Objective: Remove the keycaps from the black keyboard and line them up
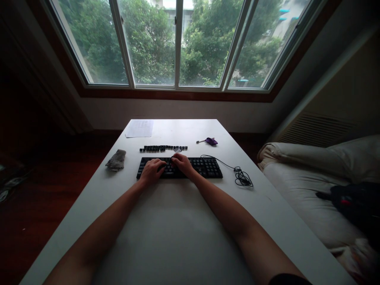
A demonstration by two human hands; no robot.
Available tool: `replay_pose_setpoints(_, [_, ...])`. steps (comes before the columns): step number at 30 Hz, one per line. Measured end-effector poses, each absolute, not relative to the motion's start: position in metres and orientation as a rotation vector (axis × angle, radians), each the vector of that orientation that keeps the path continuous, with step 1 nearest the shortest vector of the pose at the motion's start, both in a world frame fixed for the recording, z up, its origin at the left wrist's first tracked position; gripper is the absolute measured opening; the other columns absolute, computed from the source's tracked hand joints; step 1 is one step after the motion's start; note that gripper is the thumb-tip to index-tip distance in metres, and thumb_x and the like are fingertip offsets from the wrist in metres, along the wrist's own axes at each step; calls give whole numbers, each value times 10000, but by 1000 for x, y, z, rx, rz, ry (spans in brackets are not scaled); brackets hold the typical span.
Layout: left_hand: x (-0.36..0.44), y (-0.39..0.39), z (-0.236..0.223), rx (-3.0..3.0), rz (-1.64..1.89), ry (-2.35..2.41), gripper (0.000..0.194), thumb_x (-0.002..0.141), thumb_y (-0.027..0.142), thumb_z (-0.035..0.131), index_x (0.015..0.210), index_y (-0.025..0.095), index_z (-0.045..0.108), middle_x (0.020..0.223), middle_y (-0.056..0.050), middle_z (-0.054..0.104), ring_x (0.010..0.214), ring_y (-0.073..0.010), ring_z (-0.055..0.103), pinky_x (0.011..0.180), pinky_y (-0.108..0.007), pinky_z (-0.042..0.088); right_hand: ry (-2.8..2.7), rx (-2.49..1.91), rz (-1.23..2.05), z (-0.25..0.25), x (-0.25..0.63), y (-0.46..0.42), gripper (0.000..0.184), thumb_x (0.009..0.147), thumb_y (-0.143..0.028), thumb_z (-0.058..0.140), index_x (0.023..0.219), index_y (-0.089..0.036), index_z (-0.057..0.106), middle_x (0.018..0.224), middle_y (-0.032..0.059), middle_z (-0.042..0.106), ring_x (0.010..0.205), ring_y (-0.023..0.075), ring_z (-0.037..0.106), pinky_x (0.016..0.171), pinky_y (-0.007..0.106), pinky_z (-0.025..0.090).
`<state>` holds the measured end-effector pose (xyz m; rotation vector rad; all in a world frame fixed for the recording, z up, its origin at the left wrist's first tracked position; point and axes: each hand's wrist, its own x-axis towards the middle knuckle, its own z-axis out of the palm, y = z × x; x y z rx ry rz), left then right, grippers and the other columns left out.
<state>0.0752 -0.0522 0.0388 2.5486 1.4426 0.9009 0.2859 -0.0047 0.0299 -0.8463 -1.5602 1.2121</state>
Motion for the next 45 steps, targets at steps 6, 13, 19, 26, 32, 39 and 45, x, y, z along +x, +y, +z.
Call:
replay_pose_setpoints(6, [76,-53,40,2547,905,1446,249,917,255,577,1142,264,682,1084,-63,676,1024,-255,606,914,-422,452,-1581,-871,1192,31,286,-5,248,823,-451,623,815,-206,594,634,-24,622,585,149,598,600,270,481])
replay_pose_setpoints(13, [75,-52,39,2562,892,1446,247,925,266,572,1148,259,677,1098,-63,673,1019,-254,604,909,-425,450,-1591,-856,1191,26,286,-2,262,820,-466,625,823,-206,595,648,-21,622,593,150,598,610,273,491])
replay_pose_setpoints(19, [75,-51,38,2560,887,1451,253,919,270,580,1150,263,684,1106,-67,669,1021,-255,607,905,-421,457,-1607,-881,1170,27,286,-3,268,820,-472,626,807,-206,598,637,-22,616,601,152,598,612,268,489])
replay_pose_setpoints(26, [76,-52,38,2565,888,1454,246,928,284,575,1144,262,690,1105,-69,668,1015,-259,605,907,-429,454,-1622,-863,1156,27,286,-3,255,837,-457,614,805,-204,602,648,-18,622,600,149,592,616,268,482])
replay_pose_setpoints(32, [76,-51,38,2561,893,1448,246,927,278,573,1143,263,690,1100,-66,666,1021,-255,602,913,-425,452,-1631,-885,1147,28,286,-4,260,834,-463,617,809,-205,607,649,-19,624,607,152,589,622,270,479])
replay_pose_setpoints(39, [75,-52,39,2578,867,1446,249,928,275,572,1151,260,682,1109,-67,662,1033,-255,595,915,-422,442,-1665,-833,1109,26,287,-4,229,864,-420,601,805,-199,607,660,-16,630,602,144,578,622,264,467])
replay_pose_setpoints(45, [75,-51,39,2584,865,1440,243,928,283,574,1145,258,682,1107,-61,660,1029,-252,595,907,-415,440,-1681,-851,1102,24,286,-2,245,863,-435,605,803,-198,600,651,-16,623,603,145,581,615,260,462])
